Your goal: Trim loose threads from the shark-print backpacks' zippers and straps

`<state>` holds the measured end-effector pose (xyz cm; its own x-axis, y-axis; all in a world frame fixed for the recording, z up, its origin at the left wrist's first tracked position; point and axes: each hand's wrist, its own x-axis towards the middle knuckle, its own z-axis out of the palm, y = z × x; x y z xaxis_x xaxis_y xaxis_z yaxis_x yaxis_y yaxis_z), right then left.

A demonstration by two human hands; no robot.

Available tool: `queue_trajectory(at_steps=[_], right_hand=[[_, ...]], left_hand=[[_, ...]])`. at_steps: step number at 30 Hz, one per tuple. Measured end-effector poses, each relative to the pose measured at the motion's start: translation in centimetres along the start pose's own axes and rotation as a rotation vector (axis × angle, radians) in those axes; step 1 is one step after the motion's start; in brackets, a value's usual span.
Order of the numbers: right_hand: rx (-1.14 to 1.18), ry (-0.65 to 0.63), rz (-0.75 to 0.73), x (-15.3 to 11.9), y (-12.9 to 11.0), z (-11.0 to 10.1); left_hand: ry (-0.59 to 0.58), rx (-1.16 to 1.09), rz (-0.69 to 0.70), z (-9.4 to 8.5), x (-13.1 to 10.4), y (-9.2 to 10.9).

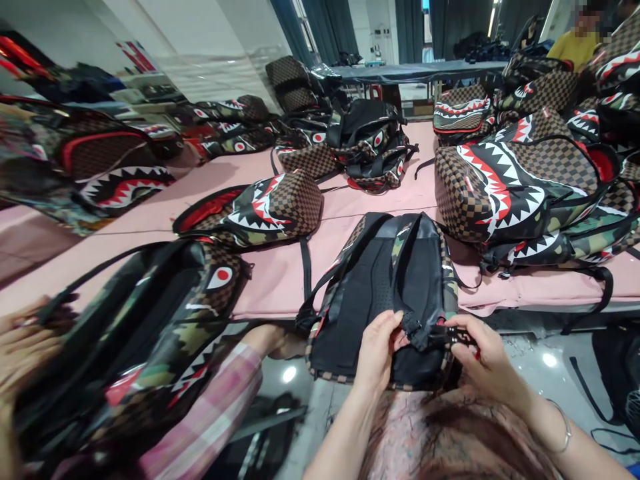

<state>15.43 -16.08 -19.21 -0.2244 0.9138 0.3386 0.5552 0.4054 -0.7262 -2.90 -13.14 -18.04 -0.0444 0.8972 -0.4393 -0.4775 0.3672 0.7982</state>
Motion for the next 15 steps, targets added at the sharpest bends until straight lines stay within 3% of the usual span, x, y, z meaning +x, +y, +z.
queue_trajectory(at_steps=[6,15], right_hand=[[-0.217,-0.074,-0.221,2.8,0.9,-1.5],[-0.475,-0.228,-0.502,5.1,0.0,-3.7]], left_hand=[[-0.034,0.118,0.023,0.3,-0.2,0.1],[-0.100,0.268,0.057,0.9,-0.2,0.4]])
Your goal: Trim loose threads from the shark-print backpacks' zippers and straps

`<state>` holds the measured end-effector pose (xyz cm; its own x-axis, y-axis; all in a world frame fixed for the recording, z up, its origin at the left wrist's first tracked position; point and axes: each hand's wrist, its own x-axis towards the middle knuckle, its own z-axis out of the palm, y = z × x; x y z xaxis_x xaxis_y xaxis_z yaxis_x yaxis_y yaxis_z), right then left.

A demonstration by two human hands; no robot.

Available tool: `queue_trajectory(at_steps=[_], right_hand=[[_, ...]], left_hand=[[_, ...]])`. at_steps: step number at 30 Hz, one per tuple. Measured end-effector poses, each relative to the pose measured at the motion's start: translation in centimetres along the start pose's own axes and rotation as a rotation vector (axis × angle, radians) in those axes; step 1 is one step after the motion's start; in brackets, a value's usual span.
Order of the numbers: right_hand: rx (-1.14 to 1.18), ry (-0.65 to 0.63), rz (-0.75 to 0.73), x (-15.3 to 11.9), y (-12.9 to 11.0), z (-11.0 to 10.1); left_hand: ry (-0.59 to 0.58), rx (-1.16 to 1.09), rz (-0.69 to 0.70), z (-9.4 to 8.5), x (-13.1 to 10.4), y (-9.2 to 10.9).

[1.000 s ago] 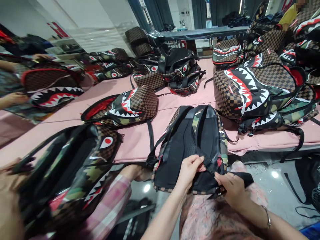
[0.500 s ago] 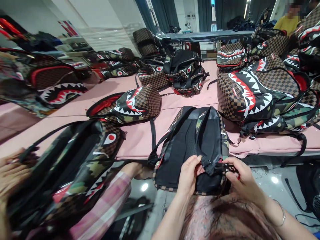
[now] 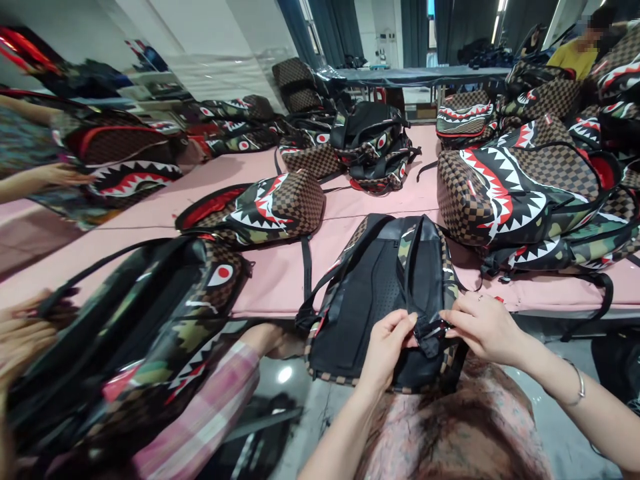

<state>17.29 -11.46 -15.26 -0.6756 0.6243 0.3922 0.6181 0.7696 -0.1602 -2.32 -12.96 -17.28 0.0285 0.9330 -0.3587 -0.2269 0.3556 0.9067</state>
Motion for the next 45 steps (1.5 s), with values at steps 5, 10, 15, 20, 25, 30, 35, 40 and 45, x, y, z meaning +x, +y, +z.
queue_trajectory(at_steps=[5,10,15,20,25,30,35,40,45], right_hand=[[0.411,0.118,0.207,-0.2,-0.4,1.5],[0.978,0.146,0.655,-0.3,-2.5,3.9],[1.142,0.145,0.811,-0.1,-4.0,5.9],[1.275,0.238,0.900,-0.4,-4.3,7.1],[1.316,0.309,0.946,-0.6,-4.5,7.0],[1.356,0.353,0.949,-0.3,-4.5,6.6],[1.361,0.321,0.995,-0.5,-4.4,6.6],[1.400,0.303,0.995,-0.8,-4.4,6.7],[1.500,0.267,1.013,-1.0,-4.2,6.9]], left_hand=[[-0.011,-0.098,-0.042,-0.1,0.1,-0.2],[0.008,-0.115,-0.012,0.3,-0.1,-0.1],[0.072,-0.196,-0.011,0.5,-0.2,-0.3],[0.092,-0.303,-0.073,0.3,0.0,-0.7],[-0.067,-0.245,-0.080,-0.3,-0.3,-0.9],[-0.025,-0.135,0.034,-0.7,-0.9,-1.7],[0.042,-0.013,0.167,-0.8,-0.9,-2.6],[0.012,-0.128,0.120,-0.5,-1.1,-3.0],[-0.016,0.011,0.106,-0.3,-1.1,-3.2]])
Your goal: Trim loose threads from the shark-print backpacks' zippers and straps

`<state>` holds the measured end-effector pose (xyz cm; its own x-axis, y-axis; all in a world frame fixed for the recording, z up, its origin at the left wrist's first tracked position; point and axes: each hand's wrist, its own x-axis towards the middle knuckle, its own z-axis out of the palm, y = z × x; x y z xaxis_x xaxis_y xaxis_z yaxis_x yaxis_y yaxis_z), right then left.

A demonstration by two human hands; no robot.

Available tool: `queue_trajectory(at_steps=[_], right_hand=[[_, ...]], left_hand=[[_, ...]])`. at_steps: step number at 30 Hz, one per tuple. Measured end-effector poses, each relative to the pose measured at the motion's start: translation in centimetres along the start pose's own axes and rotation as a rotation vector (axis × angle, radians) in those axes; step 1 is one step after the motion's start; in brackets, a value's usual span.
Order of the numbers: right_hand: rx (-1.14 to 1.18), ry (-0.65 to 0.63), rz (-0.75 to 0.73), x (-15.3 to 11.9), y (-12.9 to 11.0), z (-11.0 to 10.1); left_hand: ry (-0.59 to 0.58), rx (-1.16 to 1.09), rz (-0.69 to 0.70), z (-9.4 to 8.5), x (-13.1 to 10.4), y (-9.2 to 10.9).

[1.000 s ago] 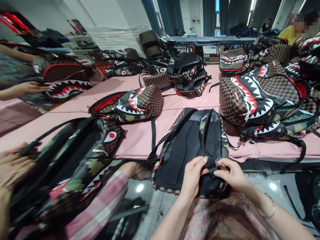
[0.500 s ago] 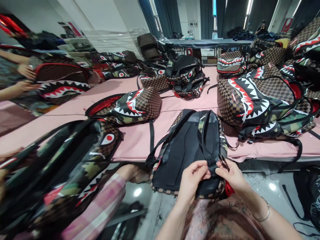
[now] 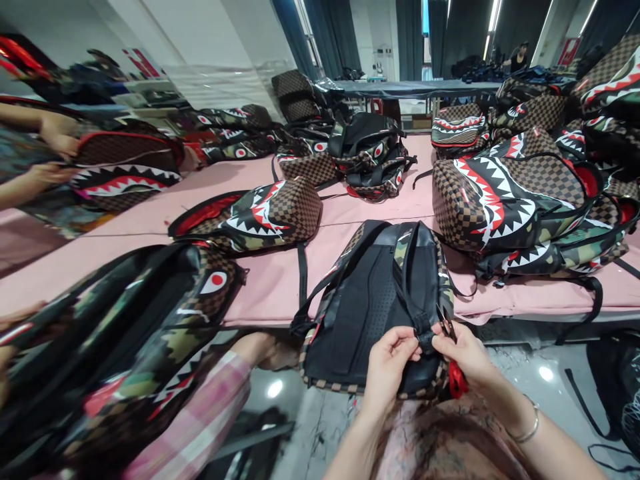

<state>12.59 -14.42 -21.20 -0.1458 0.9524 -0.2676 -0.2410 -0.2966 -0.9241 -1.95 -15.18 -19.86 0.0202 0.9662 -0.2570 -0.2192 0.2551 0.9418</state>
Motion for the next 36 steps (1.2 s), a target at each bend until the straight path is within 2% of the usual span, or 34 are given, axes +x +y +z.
queue_trajectory(at_steps=[6,11,13,17,22,26,28,33,36], right_hand=[[0.160,-0.084,0.080,0.4,0.5,-0.6],[0.338,-0.202,0.117,0.8,0.8,-1.4],[0.391,-0.225,0.135,0.9,0.9,-1.6],[0.426,-0.222,0.162,0.9,0.8,-1.5],[0.450,-0.216,0.194,1.0,0.8,-1.6],[0.501,-0.227,0.224,1.2,1.1,-2.2],[0.512,-0.223,0.226,1.2,1.3,-2.4],[0.459,-0.205,0.167,1.1,1.4,-2.4],[0.292,-0.124,0.099,0.8,1.3,-2.5]], left_hand=[[-0.019,0.085,0.114,0.2,0.5,-0.1],[-0.042,-0.128,0.086,0.5,0.7,0.5],[-0.051,-0.124,0.091,0.6,0.7,0.6],[-0.072,0.033,0.121,1.3,0.7,0.3],[-0.018,0.202,0.176,2.1,0.9,0.4],[-0.074,0.317,0.259,2.4,1.2,0.5],[-0.106,0.313,0.271,2.6,1.3,0.3],[-0.163,0.125,0.147,3.2,1.5,-0.2],[-0.142,0.163,0.206,3.2,1.6,-0.2]])
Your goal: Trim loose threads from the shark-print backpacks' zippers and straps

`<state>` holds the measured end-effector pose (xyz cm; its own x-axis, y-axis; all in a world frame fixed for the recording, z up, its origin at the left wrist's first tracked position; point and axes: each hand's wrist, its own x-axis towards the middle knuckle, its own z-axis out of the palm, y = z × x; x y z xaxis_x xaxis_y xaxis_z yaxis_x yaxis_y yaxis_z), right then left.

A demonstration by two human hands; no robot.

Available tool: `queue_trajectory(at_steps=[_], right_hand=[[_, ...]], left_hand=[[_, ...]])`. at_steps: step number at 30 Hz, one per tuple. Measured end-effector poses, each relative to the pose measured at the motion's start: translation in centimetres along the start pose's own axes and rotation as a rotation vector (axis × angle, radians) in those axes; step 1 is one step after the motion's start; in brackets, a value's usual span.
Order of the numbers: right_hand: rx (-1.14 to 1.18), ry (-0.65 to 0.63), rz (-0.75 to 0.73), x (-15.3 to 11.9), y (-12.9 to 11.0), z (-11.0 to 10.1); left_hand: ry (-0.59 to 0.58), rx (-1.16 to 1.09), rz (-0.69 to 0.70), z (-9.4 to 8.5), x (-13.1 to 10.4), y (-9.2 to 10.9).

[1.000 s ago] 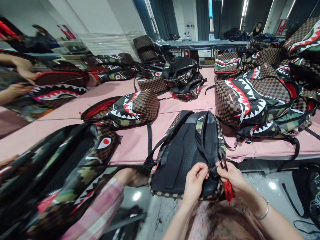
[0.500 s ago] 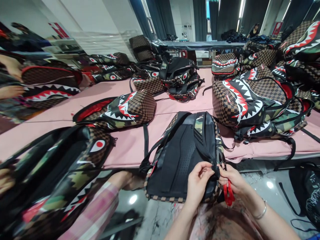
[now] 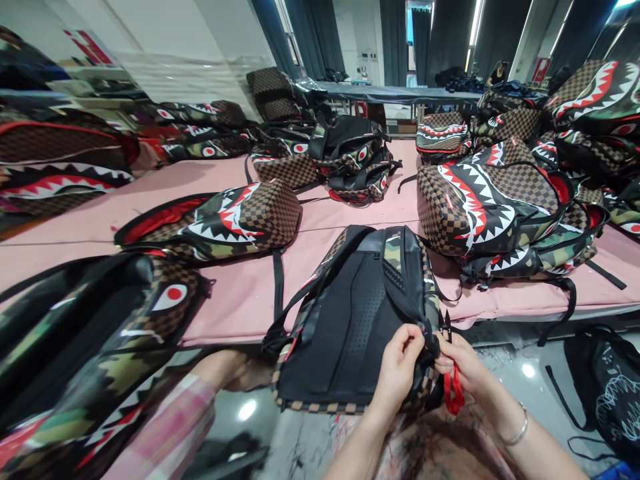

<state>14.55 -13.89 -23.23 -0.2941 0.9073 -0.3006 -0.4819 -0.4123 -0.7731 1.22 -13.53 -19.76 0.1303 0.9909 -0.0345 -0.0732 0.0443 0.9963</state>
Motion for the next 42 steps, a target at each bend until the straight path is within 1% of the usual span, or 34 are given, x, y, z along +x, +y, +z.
queue_trajectory(at_steps=[1,3,5,7,9,12,14,16,19,22,25,28,32,36,39,41,42], right_hand=[[-0.103,0.053,-0.063,-0.2,-0.1,-0.1],[-0.349,0.188,-0.238,-1.0,-0.5,-0.4],[-0.589,0.328,-0.420,-2.2,-1.3,-0.9],[-0.820,0.416,-0.551,-3.7,-2.6,-1.4],[-1.085,0.402,-0.657,-5.2,-4.3,-1.6],[-1.491,0.274,-0.821,-6.9,-7.1,-1.4],[-1.727,0.212,-0.915,-7.5,-8.7,-0.9],[-1.934,0.163,-0.962,-7.6,-10.1,0.0],[-2.191,0.081,-0.960,-7.3,-11.6,1.8],[-2.375,0.013,-0.899,-7.0,-12.5,3.9],[-2.487,0.006,-0.829,-6.8,-12.8,5.4],[-2.545,0.017,-0.803,-6.6,-12.4,5.9],[-2.604,0.028,-0.778,-6.2,-12.0,6.5],[-2.686,-0.014,-0.707,-6.0,-12.3,7.5],[-2.682,-0.082,-0.688,-5.9,-12.8,7.6],[-2.653,-0.099,-0.684,-5.9,-13.2,7.3],[-2.635,-0.094,-0.679,-5.9,-13.4,7.1]], left_hand=[[-0.004,0.027,0.031,-0.1,0.1,0.1],[-0.029,0.056,0.070,-0.1,0.2,0.2],[-0.047,0.050,0.070,0.1,0.3,0.5],[-0.041,0.038,0.061,0.4,0.5,0.9],[-0.026,0.040,0.068,0.9,0.6,1.3],[-0.007,0.042,0.090,1.4,0.7,1.8],[0.000,0.027,0.096,1.6,0.7,2.1],[-0.002,0.012,0.092,1.8,0.7,2.4],[-0.008,0.009,0.088,2.0,0.8,2.6],[0.016,0.026,0.104,2.2,0.9,2.5],[0.016,0.040,0.124,2.4,0.9,2.1],[-0.013,0.057,0.140,2.7,1.0,1.5],[-0.004,0.153,0.212,3.0,1.2,1.3],[0.014,0.222,0.250,3.2,1.5,1.5],[0.042,0.180,0.223,3.4,1.7,1.7],[0.042,0.074,0.155,3.4,1.7,1.8],[0.035,-0.015,0.099,3.4,1.8,1.8]])
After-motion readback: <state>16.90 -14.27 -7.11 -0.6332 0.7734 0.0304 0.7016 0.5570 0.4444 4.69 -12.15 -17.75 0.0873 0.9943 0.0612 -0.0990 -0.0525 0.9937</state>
